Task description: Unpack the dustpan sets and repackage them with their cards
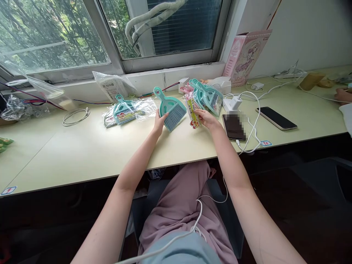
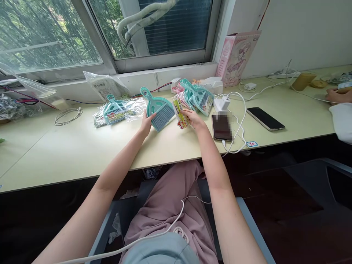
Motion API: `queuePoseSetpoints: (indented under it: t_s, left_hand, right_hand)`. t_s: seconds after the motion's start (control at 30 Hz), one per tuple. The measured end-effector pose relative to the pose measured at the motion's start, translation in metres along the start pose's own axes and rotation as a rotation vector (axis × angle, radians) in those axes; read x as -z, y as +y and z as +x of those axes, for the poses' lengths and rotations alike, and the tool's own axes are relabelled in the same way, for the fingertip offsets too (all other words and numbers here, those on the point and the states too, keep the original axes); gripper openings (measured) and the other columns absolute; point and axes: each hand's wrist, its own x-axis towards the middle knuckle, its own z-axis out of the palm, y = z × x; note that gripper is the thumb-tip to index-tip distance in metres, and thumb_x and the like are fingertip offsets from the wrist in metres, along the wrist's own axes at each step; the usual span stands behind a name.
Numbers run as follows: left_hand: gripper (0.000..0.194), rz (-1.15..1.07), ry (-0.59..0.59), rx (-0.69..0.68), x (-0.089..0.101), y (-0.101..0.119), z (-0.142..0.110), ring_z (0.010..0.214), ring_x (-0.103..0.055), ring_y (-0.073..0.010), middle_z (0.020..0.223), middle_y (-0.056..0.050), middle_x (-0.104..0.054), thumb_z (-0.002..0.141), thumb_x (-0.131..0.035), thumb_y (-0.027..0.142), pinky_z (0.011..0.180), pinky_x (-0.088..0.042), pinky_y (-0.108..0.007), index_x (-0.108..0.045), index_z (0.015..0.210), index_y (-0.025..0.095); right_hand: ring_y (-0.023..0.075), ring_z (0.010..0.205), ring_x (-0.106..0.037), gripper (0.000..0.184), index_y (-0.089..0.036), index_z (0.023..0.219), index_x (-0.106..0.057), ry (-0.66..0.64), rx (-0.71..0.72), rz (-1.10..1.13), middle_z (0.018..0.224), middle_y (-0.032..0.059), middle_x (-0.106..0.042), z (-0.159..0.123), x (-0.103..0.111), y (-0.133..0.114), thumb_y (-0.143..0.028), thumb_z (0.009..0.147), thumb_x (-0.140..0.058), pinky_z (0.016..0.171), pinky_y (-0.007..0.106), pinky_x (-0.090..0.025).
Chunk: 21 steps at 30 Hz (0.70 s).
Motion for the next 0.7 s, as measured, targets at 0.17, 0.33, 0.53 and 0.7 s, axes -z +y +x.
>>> queuePoseSetpoints:
  t_s: [0.17,0.33,0.53,0.7]
  left_hand:
    - [0.056,-0.094,-0.059,0.067,-0.013,0.003,-0.012,0.127,-0.055,-0.0281,0.128,-0.006,-0.06,0.077,-0.076,0.037,0.108,-0.045,-0.043,-0.05,0.125,0.027]
    - [0.05,-0.114,-0.082,0.168,-0.021,0.006,-0.018,0.12,-0.06,-0.0283,0.121,-0.005,-0.064,0.081,-0.073,0.033,0.104,-0.05,-0.046,-0.049,0.125,0.027]
    - [0.048,-0.131,-0.072,0.181,-0.023,0.008,-0.019,0.115,-0.064,-0.0273,0.116,-0.005,-0.066,0.083,-0.072,0.033,0.101,-0.053,-0.047,-0.049,0.125,0.025]
    - [0.056,-0.14,-0.096,0.178,-0.022,0.007,-0.018,0.116,-0.064,-0.0283,0.118,-0.007,-0.064,0.08,-0.076,0.039,0.1,-0.054,-0.048,-0.05,0.127,0.025]
  right_hand:
    - [0.0024,0.05,-0.053,0.024,-0.019,0.083,-0.063,0.003,0.048,0.049,0.073,-0.0053,-0.065,-0.003,0.002,-0.003,-0.024,0.072,-0.083,0.046,0.014,-0.043]
    - [0.004,0.052,-0.057,0.01,-0.017,0.083,-0.065,0.002,-0.001,-0.081,0.079,0.0005,-0.069,-0.005,-0.004,-0.003,-0.02,0.082,-0.075,0.045,0.015,-0.043]
    - [0.0033,0.045,-0.054,0.011,-0.013,0.081,-0.066,-0.085,-0.096,-0.236,0.08,0.0055,-0.074,-0.002,-0.01,0.003,-0.019,0.09,-0.067,0.042,0.015,-0.042]
    - [0.0035,0.044,-0.054,0.008,-0.011,0.083,-0.067,-0.092,-0.105,-0.299,0.077,0.0059,-0.074,0.001,-0.016,0.012,-0.013,0.091,-0.065,0.037,0.014,-0.038]
